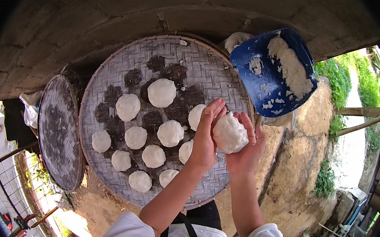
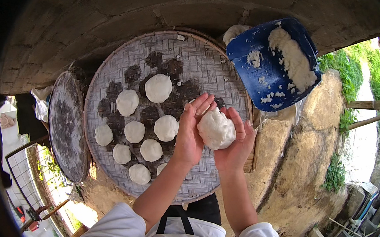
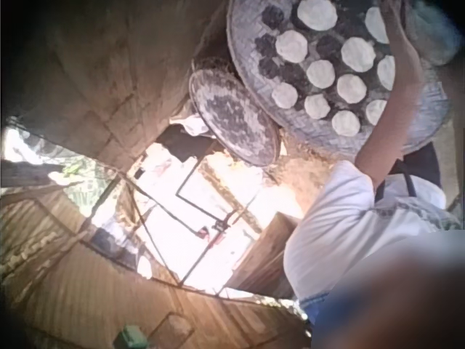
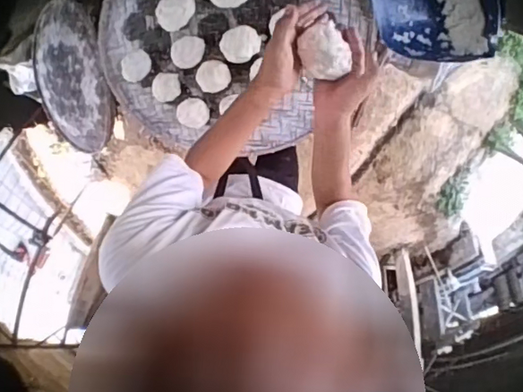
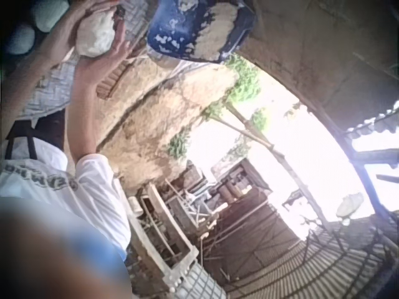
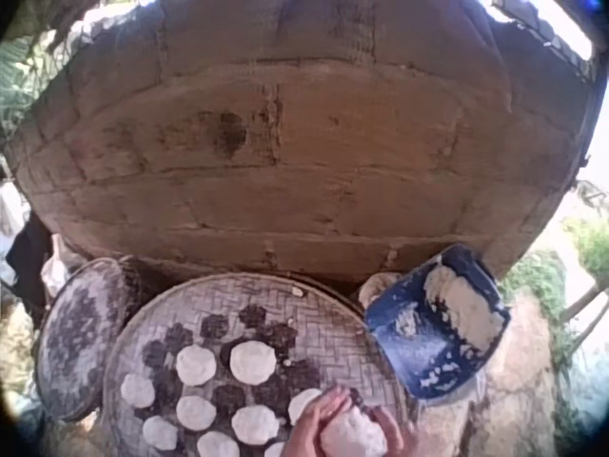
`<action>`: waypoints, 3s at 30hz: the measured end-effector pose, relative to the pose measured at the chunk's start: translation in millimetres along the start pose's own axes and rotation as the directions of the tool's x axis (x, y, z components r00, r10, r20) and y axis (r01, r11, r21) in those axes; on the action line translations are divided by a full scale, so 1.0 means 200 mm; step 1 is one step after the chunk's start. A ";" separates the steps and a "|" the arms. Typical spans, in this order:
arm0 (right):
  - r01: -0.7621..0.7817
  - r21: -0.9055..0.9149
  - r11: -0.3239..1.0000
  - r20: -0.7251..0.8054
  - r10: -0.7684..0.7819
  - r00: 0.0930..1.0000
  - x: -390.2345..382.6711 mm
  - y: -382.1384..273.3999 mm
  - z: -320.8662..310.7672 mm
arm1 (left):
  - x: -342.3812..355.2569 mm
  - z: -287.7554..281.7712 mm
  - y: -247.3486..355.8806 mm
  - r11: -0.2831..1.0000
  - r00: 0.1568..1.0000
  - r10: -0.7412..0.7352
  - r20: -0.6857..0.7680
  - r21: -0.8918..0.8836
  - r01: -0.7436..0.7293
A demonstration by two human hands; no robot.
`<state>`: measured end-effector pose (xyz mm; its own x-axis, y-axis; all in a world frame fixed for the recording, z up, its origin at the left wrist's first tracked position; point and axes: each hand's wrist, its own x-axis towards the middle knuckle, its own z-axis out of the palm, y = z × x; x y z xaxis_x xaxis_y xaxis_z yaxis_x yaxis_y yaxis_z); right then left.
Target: The person repeatedly scoops white dough from a blue bucket, rolls it into balls, flattens them into discs, and places them on a woven tray. The process continues until the tray is filled with flattened dough discs.
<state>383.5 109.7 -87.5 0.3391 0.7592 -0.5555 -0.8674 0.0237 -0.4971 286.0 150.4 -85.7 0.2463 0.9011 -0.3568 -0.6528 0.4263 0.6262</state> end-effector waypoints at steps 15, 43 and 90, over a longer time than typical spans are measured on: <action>0.214 -0.072 0.974 0.141 -0.203 0.969 -0.48 0.54 0.30 | -0.37 -0.36 0.43 0.953 0.973 0.144 0.182 0.240 -0.186; 0.441 -0.562 0.700 0.513 -0.124 0.849 -0.80 1.36 0.57 | -0.58 -1.16 1.11 0.950 0.997 -0.061 0.041 -0.304 0.070; 0.372 -0.727 -0.578 0.662 -0.445 0.603 2.05 -1.01 -0.05 | -0.31 -0.67 0.30 0.638 0.974 0.197 -0.111 0.769 -0.041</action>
<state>700.3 409.4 -221.6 0.3496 0.8778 0.3275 0.8917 -0.2044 -0.4038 135.6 110.2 -119.0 0.0318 0.9531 -0.3011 0.1241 0.2952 0.9473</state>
